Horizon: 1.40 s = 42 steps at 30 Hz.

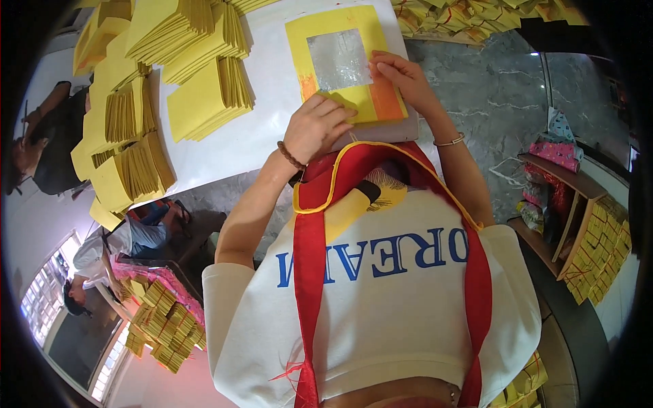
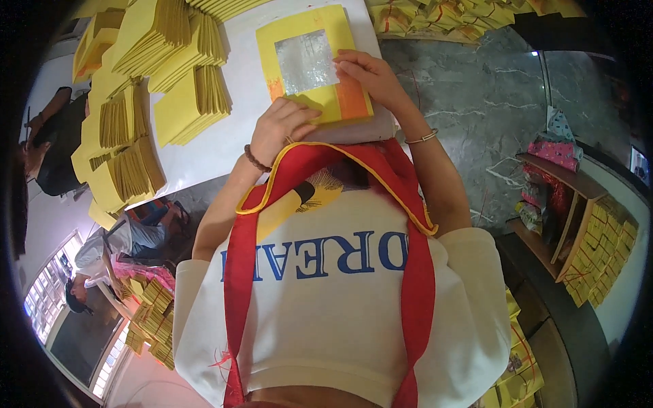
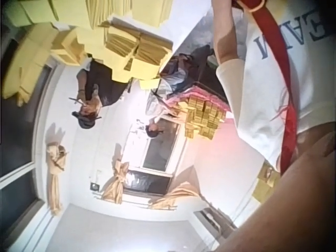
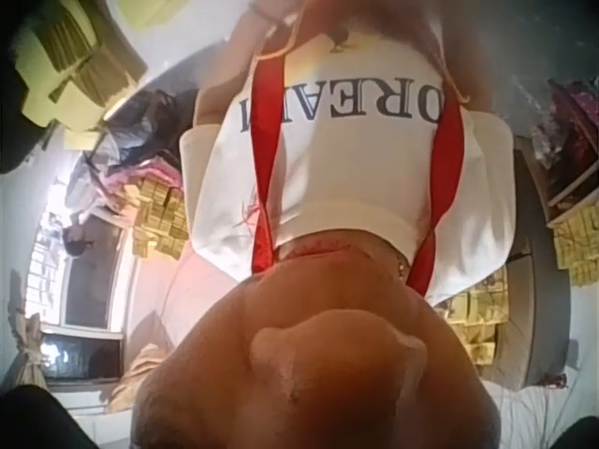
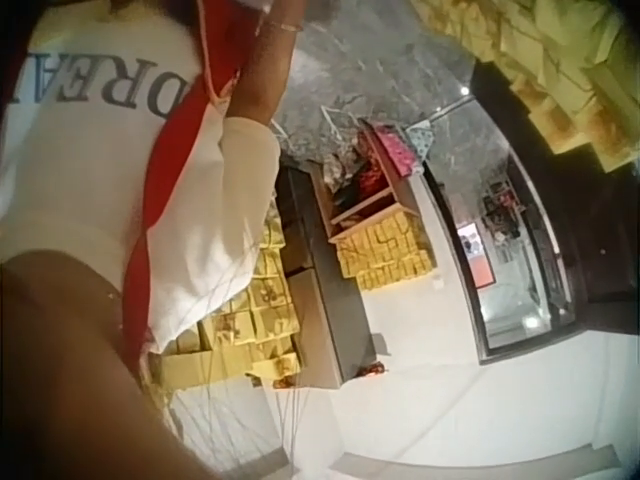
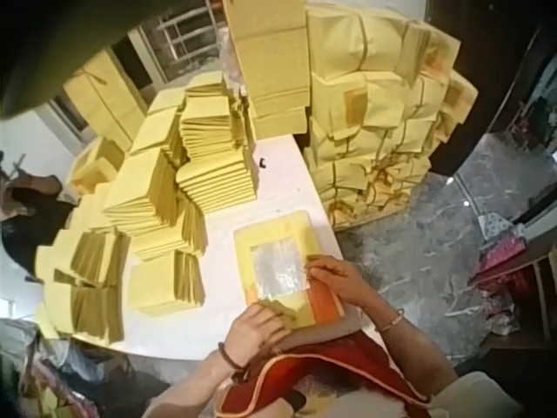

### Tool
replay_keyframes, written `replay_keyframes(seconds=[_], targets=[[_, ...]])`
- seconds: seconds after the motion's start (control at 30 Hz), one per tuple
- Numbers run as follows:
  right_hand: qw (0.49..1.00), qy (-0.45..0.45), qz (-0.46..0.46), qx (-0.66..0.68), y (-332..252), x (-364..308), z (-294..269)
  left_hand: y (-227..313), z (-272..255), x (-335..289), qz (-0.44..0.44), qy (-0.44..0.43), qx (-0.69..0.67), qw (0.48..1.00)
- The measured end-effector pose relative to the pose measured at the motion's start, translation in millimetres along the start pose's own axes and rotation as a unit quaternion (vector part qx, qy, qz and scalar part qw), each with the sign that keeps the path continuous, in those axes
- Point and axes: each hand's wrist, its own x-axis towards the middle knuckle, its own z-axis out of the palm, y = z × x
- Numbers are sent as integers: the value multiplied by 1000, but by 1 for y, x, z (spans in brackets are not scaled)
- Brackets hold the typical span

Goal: Folding individual sheets of yellow paper with foil centers and stacking them.

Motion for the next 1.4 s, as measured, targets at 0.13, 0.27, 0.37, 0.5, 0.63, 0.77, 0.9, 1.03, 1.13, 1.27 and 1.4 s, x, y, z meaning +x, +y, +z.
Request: replay_keyframes(seconds=[0.13, 0.27, 0.37, 0.5, 0.63, 0.77, 0.9, 1.03, 1.13, 1.27, 1.4], targets=[[1000, -5, 22, -19, -2, 9, -7, -2, -4, 1, -33, 31, -75, 996], [999, 2, 13, -39, 3, 12, -8, -5, -4, 5, -63, 34, -84, 994], [1000, 5, 2, -28, 3, 11, -5, -7, 0, 4, -70, 42, -121, 989], [1000, 4, 6, -2, -3, 8, -2, -8, -2, 5, -125, 19, -143, 982], [999, 16, 30, 15, -3, 6, -1, -10, 3, 3, -184, 15, -183, 966], [1000, 12, 27, -4, 0, 7, -3, -11, 1, 4, -246, -15, -234, 941], [1000, 11, 15, 8, -2, 9, -3, -12, 3, 5, -235, 1, -233, 944], [998, -31, 37, 43, 1, 10, -12, -18, 7, 5, -306, 32, -279, 909], [990, -89, -53, -97, -3, 3, -9, -32, 2, 5, -365, 14, -336, 868], [969, -113, -109, -192, -6, 3, -14, -30, -25, 8, -96, -35, -294, 950], [976, -115, -93, -159, -4, 2, -11, -35, -30, -9, -90, -37, -23, 995]])
